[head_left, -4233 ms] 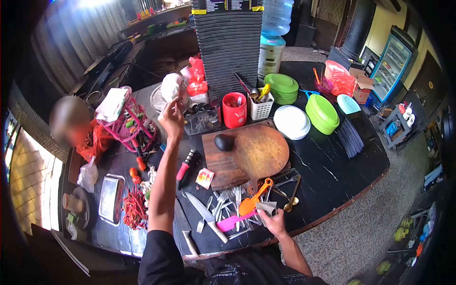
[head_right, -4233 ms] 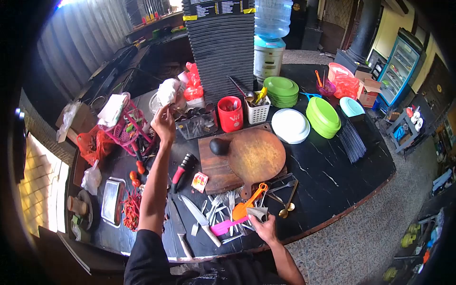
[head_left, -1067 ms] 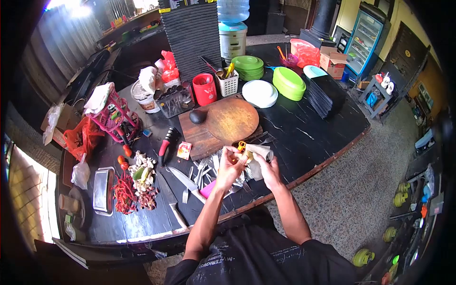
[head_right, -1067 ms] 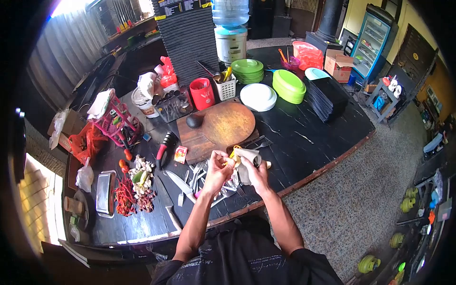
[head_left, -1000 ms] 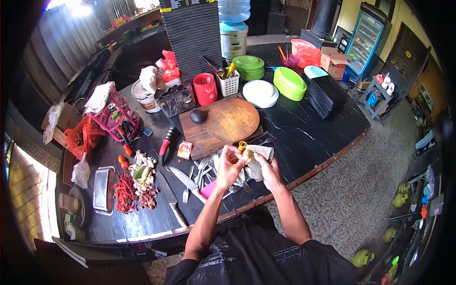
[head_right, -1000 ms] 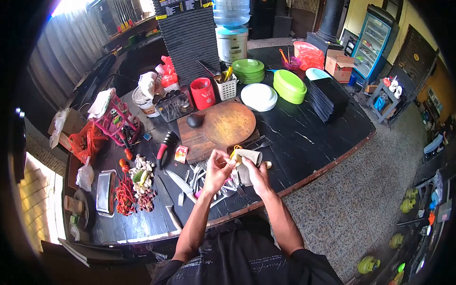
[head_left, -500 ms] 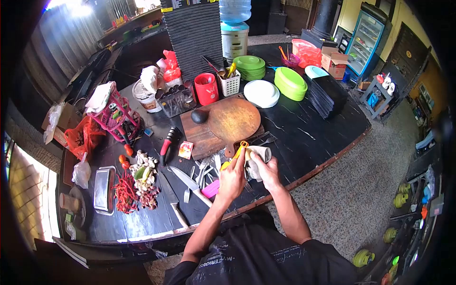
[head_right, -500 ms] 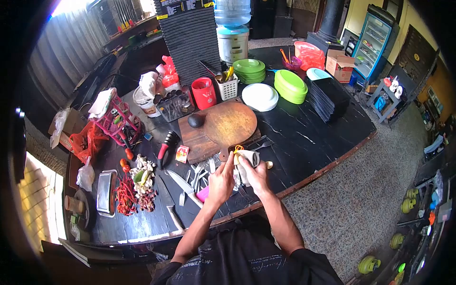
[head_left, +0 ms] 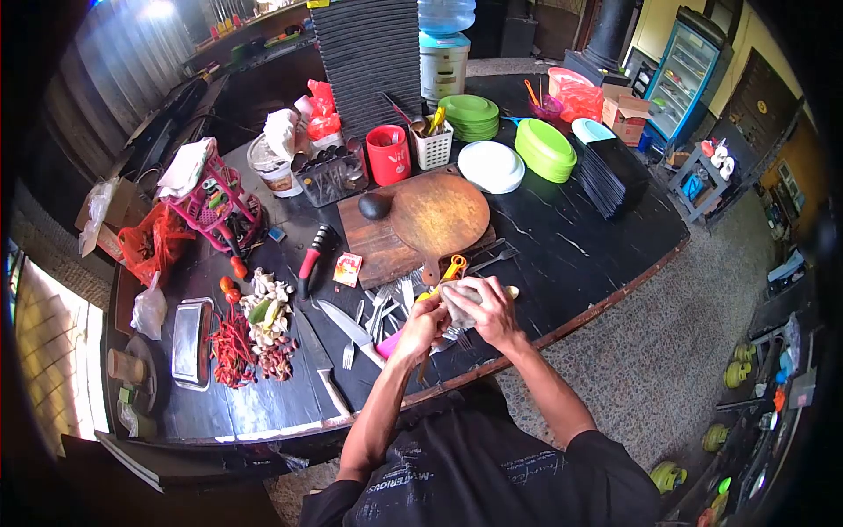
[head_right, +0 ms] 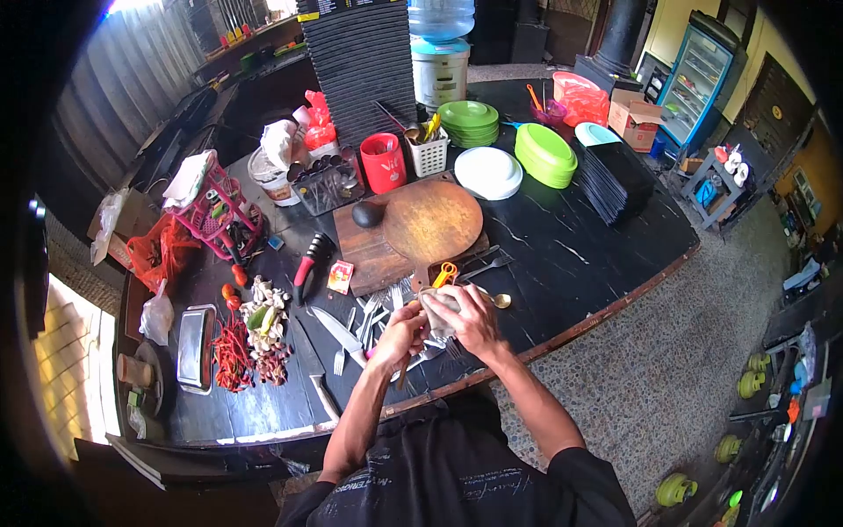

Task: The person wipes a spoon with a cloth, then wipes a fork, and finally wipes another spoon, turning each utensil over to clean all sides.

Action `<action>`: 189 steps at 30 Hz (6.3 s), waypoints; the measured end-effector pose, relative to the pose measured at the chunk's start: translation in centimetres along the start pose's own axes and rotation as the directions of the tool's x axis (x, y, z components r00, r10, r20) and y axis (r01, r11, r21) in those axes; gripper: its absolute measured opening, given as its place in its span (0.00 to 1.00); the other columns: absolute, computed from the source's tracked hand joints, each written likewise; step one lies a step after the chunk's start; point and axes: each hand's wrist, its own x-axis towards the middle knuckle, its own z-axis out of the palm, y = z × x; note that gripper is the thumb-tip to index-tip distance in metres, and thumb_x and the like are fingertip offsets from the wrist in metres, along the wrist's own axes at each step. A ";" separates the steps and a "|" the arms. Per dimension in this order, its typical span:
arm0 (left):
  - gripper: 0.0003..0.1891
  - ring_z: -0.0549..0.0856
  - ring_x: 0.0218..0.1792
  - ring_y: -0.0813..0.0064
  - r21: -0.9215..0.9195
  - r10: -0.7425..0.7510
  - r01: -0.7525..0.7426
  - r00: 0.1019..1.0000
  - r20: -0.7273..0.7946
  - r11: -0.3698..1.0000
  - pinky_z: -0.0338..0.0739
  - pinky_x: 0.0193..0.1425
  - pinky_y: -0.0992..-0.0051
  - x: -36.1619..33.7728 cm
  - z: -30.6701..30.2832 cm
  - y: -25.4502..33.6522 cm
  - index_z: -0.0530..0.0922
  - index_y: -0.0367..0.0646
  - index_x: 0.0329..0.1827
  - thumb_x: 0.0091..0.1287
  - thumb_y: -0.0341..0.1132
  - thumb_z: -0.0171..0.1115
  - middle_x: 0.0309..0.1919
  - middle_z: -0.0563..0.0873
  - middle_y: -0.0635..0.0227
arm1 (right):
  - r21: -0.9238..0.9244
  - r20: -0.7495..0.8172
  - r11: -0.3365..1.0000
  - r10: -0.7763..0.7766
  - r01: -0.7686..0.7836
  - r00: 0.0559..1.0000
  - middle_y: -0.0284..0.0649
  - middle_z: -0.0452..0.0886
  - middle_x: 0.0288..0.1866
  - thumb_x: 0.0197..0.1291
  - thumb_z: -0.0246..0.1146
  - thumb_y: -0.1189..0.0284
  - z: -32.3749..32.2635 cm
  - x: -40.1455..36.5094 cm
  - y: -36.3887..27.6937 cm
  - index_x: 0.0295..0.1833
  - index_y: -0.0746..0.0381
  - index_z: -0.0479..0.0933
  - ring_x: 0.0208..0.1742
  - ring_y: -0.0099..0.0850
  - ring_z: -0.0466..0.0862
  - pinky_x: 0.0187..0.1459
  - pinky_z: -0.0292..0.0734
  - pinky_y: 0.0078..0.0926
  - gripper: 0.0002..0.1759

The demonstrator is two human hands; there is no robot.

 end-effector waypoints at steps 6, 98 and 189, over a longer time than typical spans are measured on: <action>0.06 0.59 0.15 0.88 -0.037 -0.090 0.091 0.995 0.034 0.995 0.53 0.15 0.84 0.2 -0.7 0.4 0.73 0.44 0.49 0.78 0.33 0.48 0.21 0.69 0.77 | -0.071 0.022 0.997 0.017 -0.015 1.000 0.34 0.80 0.53 0.55 0.62 0.76 -0.1 0.2 0.3 0.60 0.49 0.84 0.49 0.34 0.79 0.50 0.77 0.36 0.25; 0.08 0.79 0.22 0.84 0.255 0.469 -0.401 0.820 -0.328 0.880 0.73 0.28 0.81 0.3 -6.8 2.4 0.83 0.35 0.33 0.70 0.30 0.67 0.23 0.84 0.71 | 0.665 0.604 0.202 0.421 -0.719 0.676 0.33 0.86 0.39 0.63 0.70 0.67 3.0 -0.7 -5.6 0.49 0.64 0.83 0.39 0.20 0.82 0.43 0.79 0.25 0.14; 0.06 0.85 0.32 0.80 0.426 0.758 -0.675 0.317 -0.571 0.602 0.82 0.36 0.78 2.6 -15.7 9.0 0.80 0.37 0.48 0.71 0.28 0.64 0.35 0.87 0.67 | 0.507 0.515 0.506 0.471 -0.698 0.716 0.46 0.88 0.44 0.59 0.72 0.66 4.2 -2.9 -5.0 0.49 0.66 0.83 0.46 0.35 0.89 0.46 0.82 0.32 0.18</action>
